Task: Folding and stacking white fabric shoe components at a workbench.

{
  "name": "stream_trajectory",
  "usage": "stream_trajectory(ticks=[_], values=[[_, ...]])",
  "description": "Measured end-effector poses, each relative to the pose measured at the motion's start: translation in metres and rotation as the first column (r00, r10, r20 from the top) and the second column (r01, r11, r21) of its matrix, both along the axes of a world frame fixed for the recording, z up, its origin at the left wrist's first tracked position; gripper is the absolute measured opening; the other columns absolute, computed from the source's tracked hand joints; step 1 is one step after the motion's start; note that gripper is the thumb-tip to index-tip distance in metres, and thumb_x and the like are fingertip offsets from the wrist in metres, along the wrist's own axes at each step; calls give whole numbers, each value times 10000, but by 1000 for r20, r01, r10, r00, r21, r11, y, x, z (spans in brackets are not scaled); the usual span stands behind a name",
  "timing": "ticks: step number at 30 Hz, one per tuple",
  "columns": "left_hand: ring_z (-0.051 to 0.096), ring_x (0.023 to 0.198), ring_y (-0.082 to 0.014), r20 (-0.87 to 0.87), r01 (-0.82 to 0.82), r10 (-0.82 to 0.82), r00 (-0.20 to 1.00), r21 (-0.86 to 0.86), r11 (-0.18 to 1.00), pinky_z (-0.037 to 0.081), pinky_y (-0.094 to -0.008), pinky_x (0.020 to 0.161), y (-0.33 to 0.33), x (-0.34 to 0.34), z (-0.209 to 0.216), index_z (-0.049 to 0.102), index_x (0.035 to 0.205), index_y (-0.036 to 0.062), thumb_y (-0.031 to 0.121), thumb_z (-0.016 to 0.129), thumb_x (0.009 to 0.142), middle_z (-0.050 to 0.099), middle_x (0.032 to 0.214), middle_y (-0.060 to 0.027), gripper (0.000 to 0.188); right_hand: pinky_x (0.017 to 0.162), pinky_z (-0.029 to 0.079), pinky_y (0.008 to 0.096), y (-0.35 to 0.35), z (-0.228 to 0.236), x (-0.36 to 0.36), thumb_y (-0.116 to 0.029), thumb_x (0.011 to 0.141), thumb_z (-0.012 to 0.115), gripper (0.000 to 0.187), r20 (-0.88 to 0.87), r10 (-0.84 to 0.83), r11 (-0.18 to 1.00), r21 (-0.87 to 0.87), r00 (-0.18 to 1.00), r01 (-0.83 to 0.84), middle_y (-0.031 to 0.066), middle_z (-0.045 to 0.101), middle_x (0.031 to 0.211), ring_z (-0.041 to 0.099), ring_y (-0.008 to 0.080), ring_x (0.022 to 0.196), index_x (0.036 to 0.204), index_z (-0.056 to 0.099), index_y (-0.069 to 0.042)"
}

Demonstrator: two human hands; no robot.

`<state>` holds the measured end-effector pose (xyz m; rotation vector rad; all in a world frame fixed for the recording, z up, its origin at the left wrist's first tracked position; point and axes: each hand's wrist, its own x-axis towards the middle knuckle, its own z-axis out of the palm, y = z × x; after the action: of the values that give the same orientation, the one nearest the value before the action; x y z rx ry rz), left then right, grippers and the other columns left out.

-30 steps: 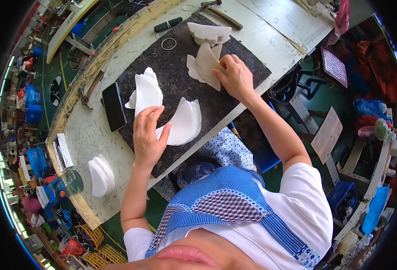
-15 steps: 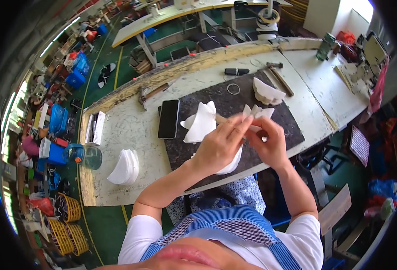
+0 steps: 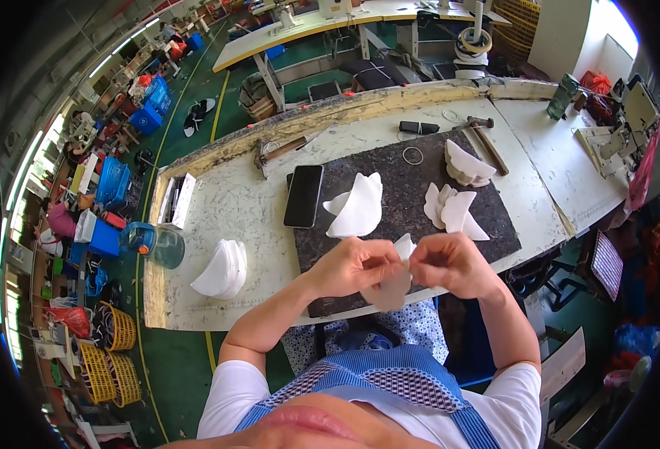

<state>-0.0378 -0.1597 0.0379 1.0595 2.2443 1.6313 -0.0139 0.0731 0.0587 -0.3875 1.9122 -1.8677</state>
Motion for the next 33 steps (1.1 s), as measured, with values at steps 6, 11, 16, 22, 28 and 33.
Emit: stream_trajectory(ticks=[6, 11, 16, 22, 28, 33], values=[[598, 872, -149, -72, 167, -158, 985, 147, 975, 506, -272, 716, 2, -1, 0, 509, 1298, 138, 164, 796, 805, 565, 997, -42, 571, 507, 407, 198, -13, -7, 4, -74, 769, 599, 105, 94, 168, 978, -142, 981, -154, 17, 602, 633, 555, 75, 551, 718, 643, 6], [570, 1002, -226, -646, 57, 82, 759, 192, 980, 488, -363, 856, 9, 8, 9, 670, 984, 122, 81, 781, 743, 564, 1105, -47, 268, 629, 493, 257, -33, -46, 2, -185, 699, 553, 179, 243, 55, 772, -625, 968, 113, 92, 661, 799, 609, 147, 690, 743, 634, -31], [568, 1051, -224, -791, -25, 131, 598, 145, 989, 473, -374, 905, 7, 17, 8, 605, 842, 119, 77, 755, 716, 566, 1140, -25, 200, 729, 540, 338, -42, -67, 4, -294, 860, 480, 343, 512, 65, 568, -725, 857, 390, 114, 672, 951, 652, 207, 801, 1000, 630, -20], [520, 1144, -289, -807, -71, 63, 588, 26, 997, 418, -423, 1004, 29, 20, -11, 636, 882, 130, 145, 730, 710, 560, 1184, -68, 197, 784, 553, 283, -32, -65, 18, -215, 1006, 494, 279, 223, -273, 854, -391, 936, 343, 113, 669, 1011, 664, 168, 918, 1142, 599, 5], [587, 1066, -292, -500, 508, -335, 799, 263, 820, 433, -531, 982, 57, 72, -14, 489, 600, 112, 200, 778, 718, 614, 937, -35, 325, 446, 372, 214, -41, -72, -11, -332, 1018, 522, 282, 200, -646, 661, -337, 737, 671, -14, 534, 681, 475, 74, 497, 909, 589, -80], [525, 926, -227, 502, -314, -586, 636, 862, 398, 362, -387, 959, 31, 27, -12, 485, 620, 118, 570, 399, 967, 518, 689, -44, 577, 516, 366, 201, 47, -113, 4, -247, 1004, 572, 205, -423, -896, 248, -224, 135, 943, -28, 556, 651, 464, 37, 564, 972, 650, -60]])
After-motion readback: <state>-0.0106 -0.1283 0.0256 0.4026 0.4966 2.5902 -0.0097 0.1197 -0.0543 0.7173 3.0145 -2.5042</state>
